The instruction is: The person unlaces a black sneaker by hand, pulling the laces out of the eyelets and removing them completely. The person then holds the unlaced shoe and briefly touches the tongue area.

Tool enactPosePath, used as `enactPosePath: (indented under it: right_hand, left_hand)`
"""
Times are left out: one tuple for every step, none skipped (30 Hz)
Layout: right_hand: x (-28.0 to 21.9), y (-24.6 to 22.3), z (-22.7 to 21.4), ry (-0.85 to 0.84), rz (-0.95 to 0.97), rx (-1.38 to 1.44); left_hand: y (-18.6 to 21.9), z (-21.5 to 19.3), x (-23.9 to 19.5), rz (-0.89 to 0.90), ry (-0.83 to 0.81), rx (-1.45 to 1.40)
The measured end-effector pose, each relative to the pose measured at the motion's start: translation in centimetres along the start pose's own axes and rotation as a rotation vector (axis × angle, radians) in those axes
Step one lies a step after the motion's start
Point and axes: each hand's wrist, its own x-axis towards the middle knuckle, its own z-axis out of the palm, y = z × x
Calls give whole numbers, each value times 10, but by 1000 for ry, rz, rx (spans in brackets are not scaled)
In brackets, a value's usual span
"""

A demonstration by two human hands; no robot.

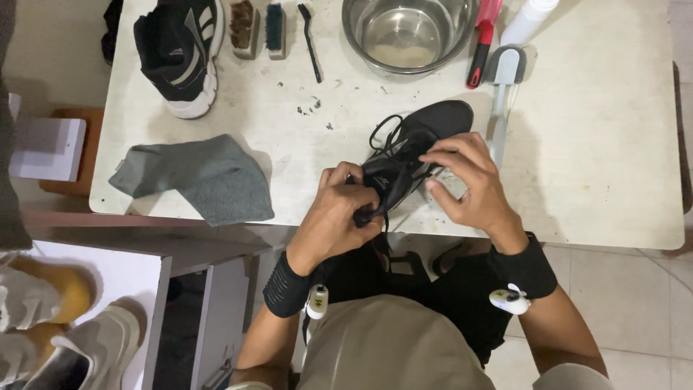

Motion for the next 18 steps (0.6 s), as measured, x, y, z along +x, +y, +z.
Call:
enactPosePath:
  right_hand:
    - [2, -5, 4, 2, 3, 2]
    - [4, -9, 7, 7, -50, -16]
    - [6, -14, 9, 11, -101, -37]
    - [5, -14, 12, 13, -96, -38]
    - [5, -13, 14, 33, -113, -55]
    - [5, -12, 17, 54, -130, -72]
    - [3, -9, 14, 54, -129, -72]
    - [1, -6, 11, 46, -134, -94]
    - [-1, -3, 9, 37, -142, -114]
    - [-7, 9, 6, 36, -142, -113]
    - [-14, 22, 3, 41, -104, -122]
    - [-20, 34, 0, 46, -65, -131]
    - [-17, 36, -9, 43, -68, -131]
    - [-14, 38, -18, 59, -22, -136]
    - [-12, 39, -26, 76, 28, -141]
    - [-13, 37, -24, 74, 30, -141]
    - [-10, 37, -22, 92, 22, -142]
    - [-8, 36, -21, 110, 14, -143]
  left_hand:
    - [1, -1, 0, -1, -4, 1]
    - [2, -2, 0, -3, -6, -4]
    - [3, -1, 1, -3, -9, -12]
    - [4, -1, 1, -2, -14, -14]
    - [4, -2, 2, 0, -12, -12]
    - [4, -2, 3, 3, -10, -10]
    - [4, -1, 2, 3, -12, -10]
    - [4, 0, 2, 3, -10, -11]
    - [4, 2, 1, 2, -7, -12]
    - [4, 1, 1, 1, -6, -12]
    - [4, 1, 1, 7, -6, -7]
    - [3, 1, 2, 13, -6, -2]
    - [4, 1, 2, 12, -3, -3]
    - [5, 0, 2, 10, 1, -7]
    - [5, 0, 1, 8, 1, -13]
    - [4, 1, -1, 7, 0, -16]
    - [3, 2, 0, -2, -9, -12]
    - [1, 2, 0, -10, -18, -9]
